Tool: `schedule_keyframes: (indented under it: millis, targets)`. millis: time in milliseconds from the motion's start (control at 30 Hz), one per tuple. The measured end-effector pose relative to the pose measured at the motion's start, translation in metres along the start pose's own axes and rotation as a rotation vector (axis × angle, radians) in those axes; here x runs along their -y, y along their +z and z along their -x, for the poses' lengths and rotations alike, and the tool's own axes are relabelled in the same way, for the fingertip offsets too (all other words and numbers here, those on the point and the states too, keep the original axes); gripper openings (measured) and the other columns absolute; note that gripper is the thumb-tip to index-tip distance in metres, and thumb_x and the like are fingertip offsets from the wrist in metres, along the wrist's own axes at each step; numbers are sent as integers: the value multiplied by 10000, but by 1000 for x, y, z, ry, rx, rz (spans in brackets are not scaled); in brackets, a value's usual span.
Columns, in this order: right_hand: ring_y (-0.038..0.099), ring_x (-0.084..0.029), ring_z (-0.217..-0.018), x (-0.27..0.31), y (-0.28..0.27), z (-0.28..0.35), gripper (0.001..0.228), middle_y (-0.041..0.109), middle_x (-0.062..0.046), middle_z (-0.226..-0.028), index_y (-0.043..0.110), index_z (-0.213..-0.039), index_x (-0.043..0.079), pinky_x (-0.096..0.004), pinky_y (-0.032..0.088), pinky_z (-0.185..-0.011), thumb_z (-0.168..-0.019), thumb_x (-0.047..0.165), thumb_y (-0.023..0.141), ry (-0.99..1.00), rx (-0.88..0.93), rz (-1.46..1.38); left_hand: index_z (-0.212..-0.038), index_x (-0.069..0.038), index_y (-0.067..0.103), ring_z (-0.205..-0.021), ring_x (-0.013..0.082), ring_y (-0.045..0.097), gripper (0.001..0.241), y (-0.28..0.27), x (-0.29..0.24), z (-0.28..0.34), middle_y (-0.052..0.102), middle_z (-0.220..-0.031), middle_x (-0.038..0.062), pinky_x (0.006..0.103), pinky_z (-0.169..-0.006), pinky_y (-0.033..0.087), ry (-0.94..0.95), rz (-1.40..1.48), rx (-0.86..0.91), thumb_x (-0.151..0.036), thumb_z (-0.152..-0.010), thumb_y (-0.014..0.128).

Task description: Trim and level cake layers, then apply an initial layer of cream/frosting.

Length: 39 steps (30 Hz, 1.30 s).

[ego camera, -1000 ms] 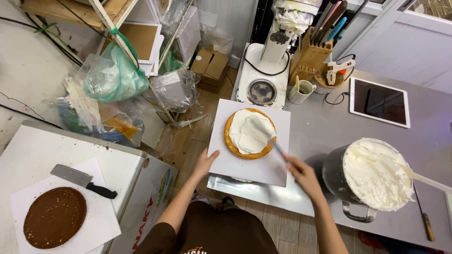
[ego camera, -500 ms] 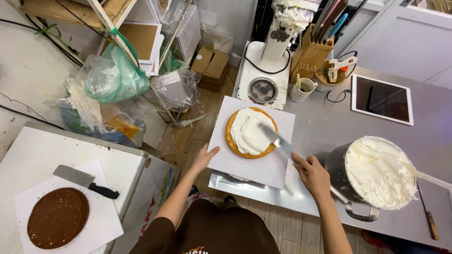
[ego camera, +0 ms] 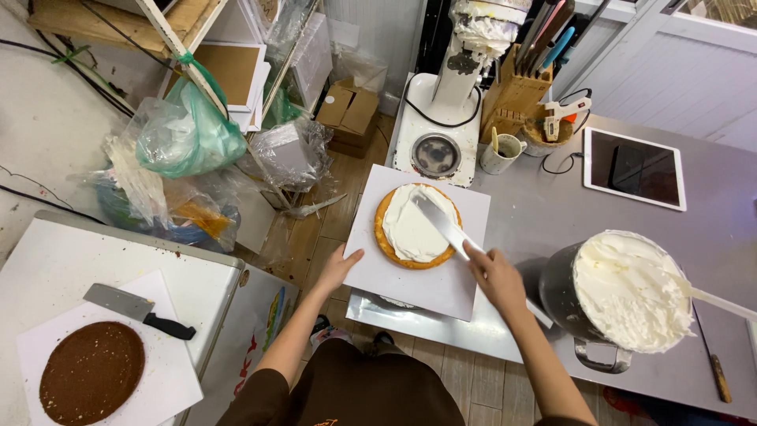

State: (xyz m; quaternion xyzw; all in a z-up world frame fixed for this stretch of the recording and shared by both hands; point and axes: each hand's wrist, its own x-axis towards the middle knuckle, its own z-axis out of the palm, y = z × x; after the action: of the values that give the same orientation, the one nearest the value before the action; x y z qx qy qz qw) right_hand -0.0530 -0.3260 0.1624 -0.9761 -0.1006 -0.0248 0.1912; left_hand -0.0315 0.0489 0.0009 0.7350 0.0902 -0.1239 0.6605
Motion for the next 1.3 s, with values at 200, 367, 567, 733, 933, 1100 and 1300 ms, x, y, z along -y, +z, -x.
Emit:
schedule_keyframes:
  millis: [200,367,567,733,933,1100,1300]
  targets:
    - [637,-301,-854,8,-19,16,406,706,-156,-998,674,-1380,215,-409,523,-777,-982,292,656,193,130,-536,-1359,11,586,-1157,213,672,652,3,2,5,714,-1263,144,333,-994,500,20,-4,-28,-471,-931,678]
    - [629,-298,-836,15,8,1,410,687,-166,-929,654,-1396,224,-395,513,-810,-994,292,612,193,80,-405,-1345,21,599,-1142,223,690,671,-1,-8,5,728,-1245,153,339,-983,520,-1,-23,-13,-493,-920,674]
    - [646,-280,-805,29,-25,-3,411,645,-122,-889,650,-1373,303,-388,522,-777,-966,340,613,19,260,-232,-1353,20,590,-1142,223,686,686,-5,1,-7,722,-1249,151,338,-986,512,14,-32,7,-502,-915,674]
    - [651,-259,-744,6,-49,19,384,629,-76,-905,683,-1321,346,-392,525,-677,-937,360,659,3,139,72,-1362,21,574,-1143,204,681,677,-1,5,-2,717,-1252,145,329,-990,511,-13,35,25,-489,-929,678]
    - [632,-238,-651,27,-8,51,376,609,-50,-871,687,-1293,353,-381,509,-566,-920,302,697,-55,9,12,-1347,35,596,-1075,201,677,655,8,12,5,730,-1201,150,331,-945,529,0,94,-7,-465,-934,680]
    - [637,-259,-695,10,3,41,408,615,-63,-857,695,-1314,394,-399,504,-568,-932,250,688,-49,-76,141,-1361,20,575,-1116,184,667,655,8,5,15,719,-1227,126,315,-976,501,-24,39,-48,-468,-933,672]
    - [688,-248,-802,23,-14,32,358,693,-95,-982,684,-1342,233,-376,531,-720,-984,244,675,31,103,-280,-1353,39,575,-1125,198,661,670,9,13,12,711,-1247,140,328,-988,501,1,64,-37,-478,-938,675]
